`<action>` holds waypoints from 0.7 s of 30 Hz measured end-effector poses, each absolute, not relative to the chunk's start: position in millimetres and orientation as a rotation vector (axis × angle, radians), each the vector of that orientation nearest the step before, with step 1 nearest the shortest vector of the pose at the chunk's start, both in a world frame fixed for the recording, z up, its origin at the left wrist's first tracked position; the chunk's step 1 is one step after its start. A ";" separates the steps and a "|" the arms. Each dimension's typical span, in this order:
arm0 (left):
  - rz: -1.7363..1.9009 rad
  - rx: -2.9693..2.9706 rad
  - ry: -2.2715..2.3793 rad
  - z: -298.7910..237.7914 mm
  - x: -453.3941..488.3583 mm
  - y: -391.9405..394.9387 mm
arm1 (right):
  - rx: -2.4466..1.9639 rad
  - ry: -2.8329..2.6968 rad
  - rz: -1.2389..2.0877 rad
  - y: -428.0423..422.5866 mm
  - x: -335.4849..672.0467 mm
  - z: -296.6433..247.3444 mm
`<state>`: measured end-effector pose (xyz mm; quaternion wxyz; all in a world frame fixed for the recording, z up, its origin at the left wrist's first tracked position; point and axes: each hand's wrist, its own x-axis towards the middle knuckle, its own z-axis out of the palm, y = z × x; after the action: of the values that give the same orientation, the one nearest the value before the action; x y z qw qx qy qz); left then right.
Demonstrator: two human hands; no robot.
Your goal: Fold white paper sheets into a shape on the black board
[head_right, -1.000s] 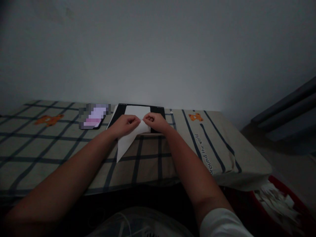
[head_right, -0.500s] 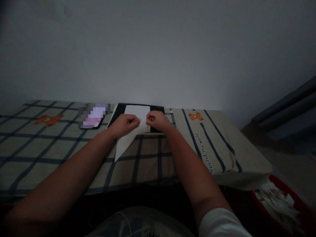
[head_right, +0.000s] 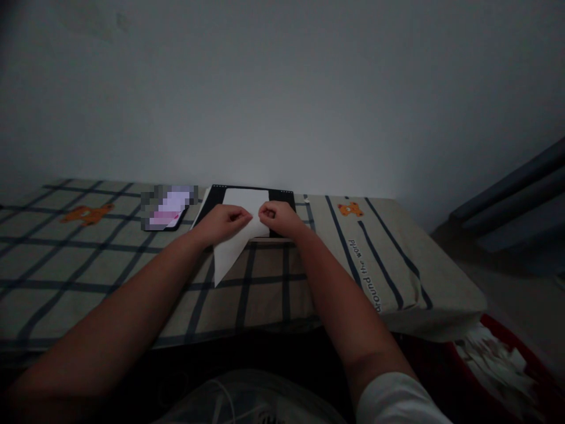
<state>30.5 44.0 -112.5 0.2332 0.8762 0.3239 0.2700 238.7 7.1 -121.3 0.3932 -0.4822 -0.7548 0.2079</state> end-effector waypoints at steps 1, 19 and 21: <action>0.732 2.426 0.899 -112.7 29.8 45.2 | -1.236 -1.915 0.501 7.1 240.0 -120.5; 0.656 2.704 1.032 -115.0 31.9 45.1 | -1.229 -2.106 0.298 7.7 233.1 -121.5; 0.658 2.732 1.055 -115.9 31.8 44.6 | -1.222 -2.107 0.319 7.1 232.3 -122.4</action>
<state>31.8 44.6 -115.9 0.0700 0.9079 0.3507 0.2187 232.3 7.1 -122.4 0.3361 -0.4685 -0.8078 0.1223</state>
